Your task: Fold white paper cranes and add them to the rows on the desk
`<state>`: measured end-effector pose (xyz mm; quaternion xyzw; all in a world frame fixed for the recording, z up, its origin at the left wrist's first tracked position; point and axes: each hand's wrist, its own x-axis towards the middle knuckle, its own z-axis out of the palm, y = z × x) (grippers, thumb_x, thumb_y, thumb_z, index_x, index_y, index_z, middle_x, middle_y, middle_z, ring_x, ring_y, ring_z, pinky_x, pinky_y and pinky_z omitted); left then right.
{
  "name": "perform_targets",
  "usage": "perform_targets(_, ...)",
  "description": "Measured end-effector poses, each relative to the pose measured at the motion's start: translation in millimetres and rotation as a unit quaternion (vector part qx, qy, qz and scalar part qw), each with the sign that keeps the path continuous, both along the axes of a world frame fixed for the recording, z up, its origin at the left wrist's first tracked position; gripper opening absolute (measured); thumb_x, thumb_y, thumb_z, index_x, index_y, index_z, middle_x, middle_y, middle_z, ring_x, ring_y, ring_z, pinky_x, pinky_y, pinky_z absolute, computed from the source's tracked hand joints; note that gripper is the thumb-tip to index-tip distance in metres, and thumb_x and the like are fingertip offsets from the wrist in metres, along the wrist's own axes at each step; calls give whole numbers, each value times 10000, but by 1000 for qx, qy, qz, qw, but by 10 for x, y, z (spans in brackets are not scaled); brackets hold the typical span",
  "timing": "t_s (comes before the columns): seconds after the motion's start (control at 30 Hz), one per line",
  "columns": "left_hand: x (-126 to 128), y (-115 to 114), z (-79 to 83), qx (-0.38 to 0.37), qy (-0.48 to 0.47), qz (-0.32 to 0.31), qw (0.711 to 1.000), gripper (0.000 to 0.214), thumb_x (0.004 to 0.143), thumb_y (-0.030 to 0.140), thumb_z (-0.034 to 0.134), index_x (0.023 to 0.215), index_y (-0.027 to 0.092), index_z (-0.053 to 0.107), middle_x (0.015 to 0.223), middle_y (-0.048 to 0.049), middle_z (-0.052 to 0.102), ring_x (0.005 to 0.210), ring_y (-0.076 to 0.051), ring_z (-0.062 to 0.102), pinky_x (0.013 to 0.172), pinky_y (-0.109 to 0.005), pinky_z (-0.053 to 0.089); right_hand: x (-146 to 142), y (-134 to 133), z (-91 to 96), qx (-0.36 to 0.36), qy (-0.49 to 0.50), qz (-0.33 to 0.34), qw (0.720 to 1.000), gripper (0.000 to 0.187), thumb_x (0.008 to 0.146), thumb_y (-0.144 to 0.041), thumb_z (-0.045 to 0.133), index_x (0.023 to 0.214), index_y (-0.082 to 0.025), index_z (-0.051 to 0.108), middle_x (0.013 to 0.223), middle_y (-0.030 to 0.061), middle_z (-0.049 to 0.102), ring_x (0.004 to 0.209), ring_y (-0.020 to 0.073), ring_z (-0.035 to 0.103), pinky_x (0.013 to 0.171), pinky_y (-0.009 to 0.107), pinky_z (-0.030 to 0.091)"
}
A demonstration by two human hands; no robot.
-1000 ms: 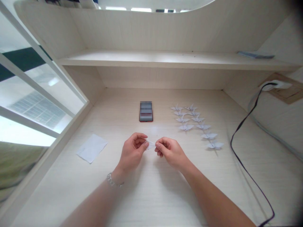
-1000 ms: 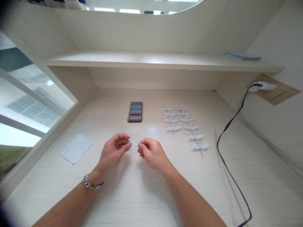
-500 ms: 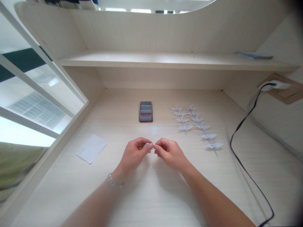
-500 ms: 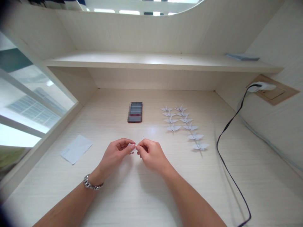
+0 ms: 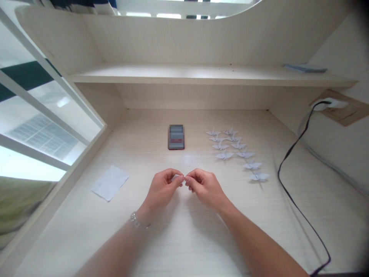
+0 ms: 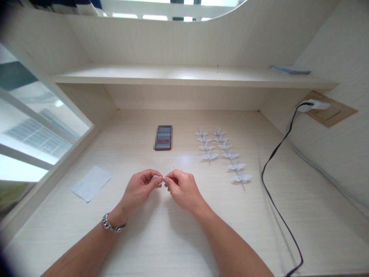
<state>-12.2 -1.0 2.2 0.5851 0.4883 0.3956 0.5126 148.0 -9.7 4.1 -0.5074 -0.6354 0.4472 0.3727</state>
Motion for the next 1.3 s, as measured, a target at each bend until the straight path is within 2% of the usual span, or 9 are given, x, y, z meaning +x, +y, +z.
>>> perform_targets(0.1,-8,8,-2,21,28,16,999,162,770,290,580,780,134,624,666,-27,616,619,-126,562,581,-221,441,9,13,-14,-26,22,19,999,156,830,-256,494,777,-167,611,700,23,640,601,116,580,549,219,445)
perform_targets(0.3,-4,17,7,6,22,17,1000,198,763,307,586,827,125,631,690,-41,629,646,-139,574,598,-232,447,15,10,-21,13,1,-8,1000,157,835,-247,488,755,-170,598,665,13,633,581,112,573,556,227,438)
perform_targets(0.53,-16,-9,29,37,36,23,998,163,756,295,586,788,144,638,685,-24,626,618,-125,557,571,-218,436,20,13,3,-3,22,15,1000,143,827,-254,506,816,-170,621,726,29,655,659,131,607,606,238,460)
perform_targets(0.67,-11,-2,21,23,5,33,999,166,738,288,611,791,135,647,682,-31,636,628,-131,568,585,-224,450,13,1,11,17,5,3,1000,147,834,-247,497,785,-171,614,692,23,647,630,125,598,595,232,452)
perform_targets(0.83,-8,5,7,18,-17,56,998,166,728,271,625,814,130,651,696,-43,645,630,-136,572,588,-233,459,9,5,7,4,32,8,999,161,837,-259,488,804,-167,615,709,28,648,644,127,601,596,229,454)
perform_targets(1.07,-6,-35,36,48,62,13,997,132,754,262,583,779,157,659,707,-35,650,642,-138,573,590,-222,444,-11,-1,58,34,-35,18,999,135,793,-208,501,767,-172,629,683,12,637,616,115,561,560,212,415)
perform_targets(1.17,5,-48,53,34,56,5,998,125,743,263,589,745,156,653,679,-28,640,613,-132,557,566,-217,431,-6,-3,90,32,-63,8,997,112,748,-182,517,672,-170,599,610,-8,600,554,101,510,509,204,371)
perform_targets(1.3,31,-56,69,10,32,7,999,116,728,257,600,724,149,643,653,-27,632,603,-130,555,562,-217,430,11,0,115,0,-70,2,998,104,718,-180,512,646,-165,586,582,-13,581,531,99,487,481,202,347)
